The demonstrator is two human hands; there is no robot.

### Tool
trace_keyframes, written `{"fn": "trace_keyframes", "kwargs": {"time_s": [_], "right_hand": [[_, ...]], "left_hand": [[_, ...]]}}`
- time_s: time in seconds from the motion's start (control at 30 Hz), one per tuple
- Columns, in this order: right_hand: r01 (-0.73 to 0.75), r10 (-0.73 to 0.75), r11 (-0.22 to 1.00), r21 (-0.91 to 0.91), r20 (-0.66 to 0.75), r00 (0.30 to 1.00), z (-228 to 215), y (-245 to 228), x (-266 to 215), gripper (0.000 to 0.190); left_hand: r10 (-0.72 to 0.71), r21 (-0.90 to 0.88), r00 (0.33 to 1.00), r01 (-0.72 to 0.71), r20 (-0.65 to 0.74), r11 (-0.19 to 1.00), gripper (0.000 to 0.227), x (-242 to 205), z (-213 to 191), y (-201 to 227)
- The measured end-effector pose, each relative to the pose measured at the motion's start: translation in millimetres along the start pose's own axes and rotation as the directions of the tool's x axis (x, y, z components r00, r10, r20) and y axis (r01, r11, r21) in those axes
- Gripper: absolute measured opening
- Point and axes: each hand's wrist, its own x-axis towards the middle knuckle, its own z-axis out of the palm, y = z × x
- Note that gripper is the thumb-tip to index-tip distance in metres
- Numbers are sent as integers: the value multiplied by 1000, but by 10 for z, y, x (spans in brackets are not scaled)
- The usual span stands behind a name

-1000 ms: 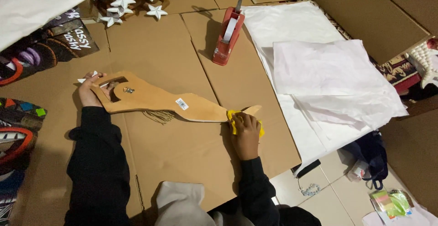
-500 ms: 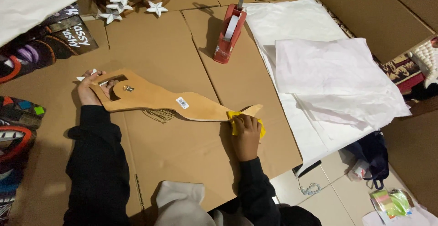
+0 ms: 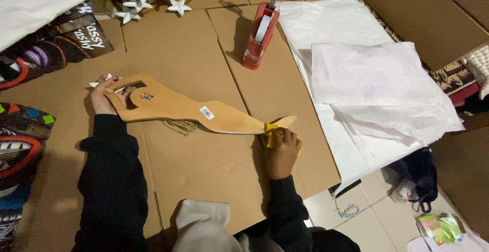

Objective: Cleaning a wooden mermaid-shaped decoration with a yellow cloth

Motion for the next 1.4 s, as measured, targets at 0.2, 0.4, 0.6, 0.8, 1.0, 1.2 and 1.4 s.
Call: {"fn": "trace_keyframes", "kwargs": {"time_s": [0.2, 0.4, 0.6, 0.8, 1.0, 1.2, 1.4], "right_hand": [[-70, 69, 997, -42, -23, 997, 35, 29, -8, 21], [103, -111, 992, 67, 119, 987, 55, -16, -14, 18], [4, 14, 986, -167, 105, 994, -55, 61, -37, 20], [-144, 146, 989, 45, -36, 989, -226, 330, 48, 29], [104, -37, 956, 273, -241, 970, -389, 198, 630, 16], [-32, -1, 994, 108, 295, 955, 356, 344, 309, 47], [-148, 72, 953, 264, 276, 958, 537, 652, 197, 54]], "left_hand": [[7, 0, 1000, -7, 3, 1000, 21, 88, -77, -41], [8, -3, 1000, -8, -7, 1000, 22, -28, 11, -13], [31, 1, 1000, -31, 3, 1000, 22, -55, 68, -23], [30, 36, 997, -28, -73, 999, 16, -275, 307, 48], [7, -54, 999, -9, -39, 999, 17, -160, 210, 12], [14, -44, 999, -16, -35, 999, 20, -172, 270, 42], [28, -18, 997, -30, -69, 999, 17, -250, 313, 35]]}}
